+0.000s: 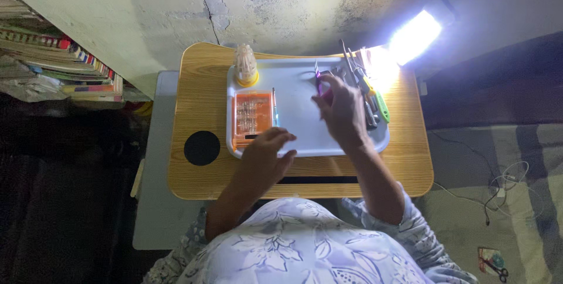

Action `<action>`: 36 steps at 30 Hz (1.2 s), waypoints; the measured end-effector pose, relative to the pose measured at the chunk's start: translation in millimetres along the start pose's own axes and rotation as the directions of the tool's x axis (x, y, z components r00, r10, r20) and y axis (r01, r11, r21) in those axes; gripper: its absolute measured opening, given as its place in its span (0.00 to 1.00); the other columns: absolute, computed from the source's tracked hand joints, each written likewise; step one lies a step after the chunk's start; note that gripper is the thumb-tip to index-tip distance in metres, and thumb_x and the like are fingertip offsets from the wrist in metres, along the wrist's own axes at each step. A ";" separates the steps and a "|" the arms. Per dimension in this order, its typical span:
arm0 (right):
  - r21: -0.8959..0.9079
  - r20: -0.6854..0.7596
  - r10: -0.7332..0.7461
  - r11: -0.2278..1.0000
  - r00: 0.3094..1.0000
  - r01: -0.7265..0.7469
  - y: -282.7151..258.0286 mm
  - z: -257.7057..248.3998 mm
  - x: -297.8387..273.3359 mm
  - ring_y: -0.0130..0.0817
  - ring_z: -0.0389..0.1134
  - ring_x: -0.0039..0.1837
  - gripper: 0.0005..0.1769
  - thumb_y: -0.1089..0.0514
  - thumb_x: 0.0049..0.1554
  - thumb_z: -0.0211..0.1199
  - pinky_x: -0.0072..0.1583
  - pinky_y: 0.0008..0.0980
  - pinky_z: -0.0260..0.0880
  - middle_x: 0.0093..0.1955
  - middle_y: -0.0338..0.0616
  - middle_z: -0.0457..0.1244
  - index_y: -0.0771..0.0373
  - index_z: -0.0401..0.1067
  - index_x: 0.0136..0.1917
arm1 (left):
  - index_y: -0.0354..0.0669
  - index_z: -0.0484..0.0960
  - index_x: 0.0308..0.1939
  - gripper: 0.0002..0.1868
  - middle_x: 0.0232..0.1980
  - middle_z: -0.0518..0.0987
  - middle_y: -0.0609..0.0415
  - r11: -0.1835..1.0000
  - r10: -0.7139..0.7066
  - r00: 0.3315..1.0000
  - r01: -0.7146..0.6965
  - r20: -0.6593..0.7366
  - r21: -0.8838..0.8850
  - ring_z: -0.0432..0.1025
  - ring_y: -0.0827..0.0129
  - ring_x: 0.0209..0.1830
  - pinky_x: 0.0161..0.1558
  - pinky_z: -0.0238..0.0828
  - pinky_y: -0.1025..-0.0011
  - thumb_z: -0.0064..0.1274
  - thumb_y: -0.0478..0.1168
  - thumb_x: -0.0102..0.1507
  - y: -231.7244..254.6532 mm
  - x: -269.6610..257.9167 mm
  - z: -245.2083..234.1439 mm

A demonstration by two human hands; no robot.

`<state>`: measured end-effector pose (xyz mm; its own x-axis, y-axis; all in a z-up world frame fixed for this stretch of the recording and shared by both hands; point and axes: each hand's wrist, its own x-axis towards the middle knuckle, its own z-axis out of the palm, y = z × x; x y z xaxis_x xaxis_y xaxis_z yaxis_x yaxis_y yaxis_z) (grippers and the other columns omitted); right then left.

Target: The person places small metal pins into an orange plastic organizer tray, then closes the lid. They also arrange several hand tools on a white tray, including screwdrivers, a wrench, and a brush.

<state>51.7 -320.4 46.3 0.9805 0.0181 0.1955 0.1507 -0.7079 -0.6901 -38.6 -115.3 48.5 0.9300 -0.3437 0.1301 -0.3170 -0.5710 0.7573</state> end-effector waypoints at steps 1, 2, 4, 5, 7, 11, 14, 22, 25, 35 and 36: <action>0.113 0.046 0.052 0.992 0.998 -0.057 -1.2 6.6 -6.7 0.32 0.75 0.37 0.20 0.60 0.54 0.70 0.38 0.33 0.76 0.38 0.48 0.71 0.64 0.74 0.59 | 0.36 0.83 0.50 0.15 0.54 0.81 0.43 0.996 0.074 0.995 -0.070 -0.065 0.058 0.78 0.56 0.51 0.54 0.76 0.63 0.61 0.39 0.61 -1.7 -0.9 -4.2; 0.140 0.056 0.059 0.988 0.997 -0.067 -1.5 13.8 -14.0 0.32 0.75 0.37 0.19 0.61 0.53 0.70 0.38 0.32 0.76 0.38 0.47 0.72 0.65 0.73 0.58 | 0.36 0.84 0.49 0.14 0.54 0.81 0.42 0.983 0.150 0.981 -0.135 -0.124 0.122 0.78 0.54 0.52 0.55 0.75 0.61 0.62 0.39 0.62 -3.4 -1.9 -9.1; 0.193 0.077 0.074 0.977 0.994 -0.088 0.1 27.6 -25.1 0.30 0.75 0.36 0.19 0.63 0.52 0.71 0.37 0.29 0.76 0.37 0.47 0.72 0.67 0.73 0.56 | 0.36 0.84 0.49 0.13 0.53 0.82 0.42 0.980 0.158 0.974 -0.134 -0.162 0.145 0.79 0.55 0.49 0.54 0.76 0.61 0.61 0.39 0.63 -4.7 -2.3 -17.1; 0.197 0.074 0.066 0.977 0.995 -0.079 1.6 34.0 -26.6 0.30 0.75 0.36 0.17 0.63 0.52 0.72 0.38 0.29 0.76 0.37 0.47 0.72 0.67 0.73 0.55 | 0.36 0.83 0.50 0.14 0.52 0.83 0.44 0.992 0.087 0.986 -0.072 -0.143 0.101 0.80 0.58 0.46 0.52 0.77 0.63 0.61 0.38 0.62 -4.8 -2.1 -20.7; 0.203 0.067 0.054 0.977 0.996 -0.066 4.7 44.6 -30.2 0.30 0.75 0.37 0.15 0.63 0.52 0.73 0.40 0.29 0.77 0.36 0.47 0.72 0.68 0.75 0.52 | 0.36 0.83 0.50 0.14 0.51 0.83 0.46 0.999 -0.013 0.994 0.017 -0.107 0.043 0.81 0.62 0.43 0.48 0.79 0.66 0.59 0.38 0.62 -4.0 -3.9 -26.7; 0.190 0.098 0.078 0.977 0.992 -0.096 2.9 61.4 -29.1 0.31 0.75 0.35 0.16 0.63 0.52 0.71 0.38 0.30 0.76 0.35 0.47 0.71 0.67 0.74 0.54 | 0.36 0.83 0.49 0.13 0.49 0.83 0.47 0.997 -0.061 0.996 0.064 -0.061 0.039 0.81 0.63 0.42 0.47 0.78 0.66 0.59 0.38 0.63 -2.1 -4.5 -31.8; 0.156 0.103 0.060 0.985 0.993 -0.075 -3.7 70.9 -27.6 0.32 0.74 0.34 0.16 0.64 0.52 0.71 0.37 0.32 0.75 0.34 0.48 0.71 0.68 0.73 0.54 | 0.35 0.83 0.47 0.13 0.48 0.83 0.46 0.998 -0.012 0.995 0.017 -0.095 0.057 0.79 0.57 0.44 0.48 0.76 0.62 0.60 0.38 0.61 -2.8 -8.0 -30.9; 0.064 0.086 -0.048 0.997 0.995 0.042 -13.6 80.5 -27.6 0.38 0.73 0.35 0.12 0.63 0.52 0.69 0.41 0.36 0.73 0.33 0.51 0.70 0.69 0.75 0.49 | 0.35 0.83 0.46 0.13 0.48 0.81 0.45 0.998 -0.027 0.998 0.030 -0.065 0.050 0.78 0.52 0.45 0.48 0.74 0.59 0.60 0.38 0.60 -10.7 -12.0 -30.9; 0.042 0.083 -0.053 0.998 0.995 0.049 -13.9 79.8 -27.5 0.39 0.73 0.36 0.11 0.63 0.51 0.69 0.42 0.38 0.74 0.34 0.51 0.71 0.69 0.76 0.48 | 0.36 0.84 0.46 0.12 0.47 0.82 0.46 0.997 -0.068 0.997 0.069 -0.026 0.047 0.78 0.52 0.46 0.49 0.74 0.59 0.60 0.38 0.60 -11.5 -11.6 -31.9; -0.277 -0.250 -0.033 0.960 0.968 -0.039 45.3 3.8 -11.8 0.36 0.73 0.40 0.06 0.61 0.65 0.65 0.44 0.36 0.75 0.41 0.49 0.71 0.63 0.80 0.47 | 0.32 0.82 0.49 0.16 0.50 0.80 0.43 0.993 0.116 0.991 -0.116 0.067 -0.009 0.76 0.50 0.51 0.53 0.72 0.59 0.60 0.39 0.61 -8.1 -4.4 -26.1; -0.309 -0.313 -0.027 0.948 0.949 -0.075 53.8 -4.6 -8.9 0.38 0.73 0.40 0.06 0.58 0.61 0.69 0.43 0.37 0.74 0.41 0.51 0.71 0.63 0.80 0.46 | 0.32 0.81 0.49 0.16 0.49 0.80 0.42 0.994 0.103 0.991 -0.105 0.083 0.012 0.76 0.50 0.51 0.54 0.72 0.59 0.60 0.39 0.61 -7.6 -3.0 -23.6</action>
<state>50.5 -361.9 10.6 0.8875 -0.1848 0.4220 0.0301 -0.8908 -0.4533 -34.6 -92.3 57.4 0.8736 -0.4616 0.1539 -0.4146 -0.5407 0.7320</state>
